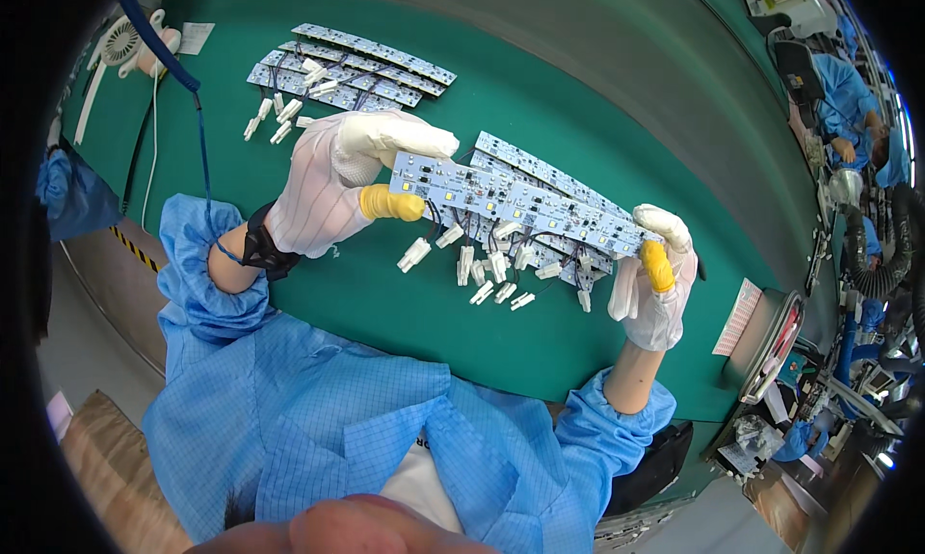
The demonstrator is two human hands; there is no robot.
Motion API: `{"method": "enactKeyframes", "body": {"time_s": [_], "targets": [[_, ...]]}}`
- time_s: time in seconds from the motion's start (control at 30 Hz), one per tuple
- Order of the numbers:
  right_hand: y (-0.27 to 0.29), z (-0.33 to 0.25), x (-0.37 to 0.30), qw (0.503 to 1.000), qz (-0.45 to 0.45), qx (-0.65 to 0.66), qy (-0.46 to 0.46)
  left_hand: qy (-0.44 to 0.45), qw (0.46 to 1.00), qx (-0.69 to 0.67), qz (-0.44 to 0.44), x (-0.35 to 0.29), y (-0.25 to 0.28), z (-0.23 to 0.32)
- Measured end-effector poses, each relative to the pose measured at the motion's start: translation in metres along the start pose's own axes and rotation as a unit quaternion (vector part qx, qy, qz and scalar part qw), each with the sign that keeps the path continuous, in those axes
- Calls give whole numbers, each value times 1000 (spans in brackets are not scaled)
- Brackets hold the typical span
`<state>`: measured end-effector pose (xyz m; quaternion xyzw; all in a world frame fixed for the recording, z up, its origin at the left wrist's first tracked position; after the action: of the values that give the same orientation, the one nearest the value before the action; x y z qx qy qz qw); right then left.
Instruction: Manual assembly and inspection of printed circuit board strips at a dedicated workstation.
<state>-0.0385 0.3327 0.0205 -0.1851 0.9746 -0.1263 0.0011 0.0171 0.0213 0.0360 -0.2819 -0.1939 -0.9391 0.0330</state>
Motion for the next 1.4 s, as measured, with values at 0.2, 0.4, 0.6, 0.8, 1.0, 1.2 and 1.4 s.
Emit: {"method": "enactKeyframes", "body": {"time_s": [0.2, 0.4, 0.6, 0.8, 1.0, 1.2, 1.4], "targets": [[-10, -7, -2, 998, 21, -17, 52, 46, 998, -15, -34, -4, 0, -4], [-14, -10, -2, 995, 52, -82, 23, 85, 989, -114, -33, -1, 3, 2], [-19, -15, 0, 998, -17, -19, 59, 176, 959, -193, -109, 2, 7, 7], [-18, -12, -2, 999, 0, 7, 35, 158, 962, -198, -101, -1, 5, 4], [-19, -16, -2, 1000, 0, -17, 24, 133, 967, -217, -24, -1, 1, 4], [-20, -19, -4, 999, 11, -22, 30, 133, 976, -163, -53, 2, 3, 4], [-15, -12, -1, 997, -10, -51, 59, 121, 967, -222, -19, -3, 5, -1]]}}
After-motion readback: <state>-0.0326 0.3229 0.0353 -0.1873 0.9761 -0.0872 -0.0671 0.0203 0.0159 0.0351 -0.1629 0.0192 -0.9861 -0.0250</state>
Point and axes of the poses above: each hand's wrist, its own x-axis towards the middle knuckle, its own y-axis out of the back of the hand, z = x × y, the point moved 3 cm from there along x, towards the middle knuckle, and after that the axes turned 4 degrees about x, right-handed, at the moved point
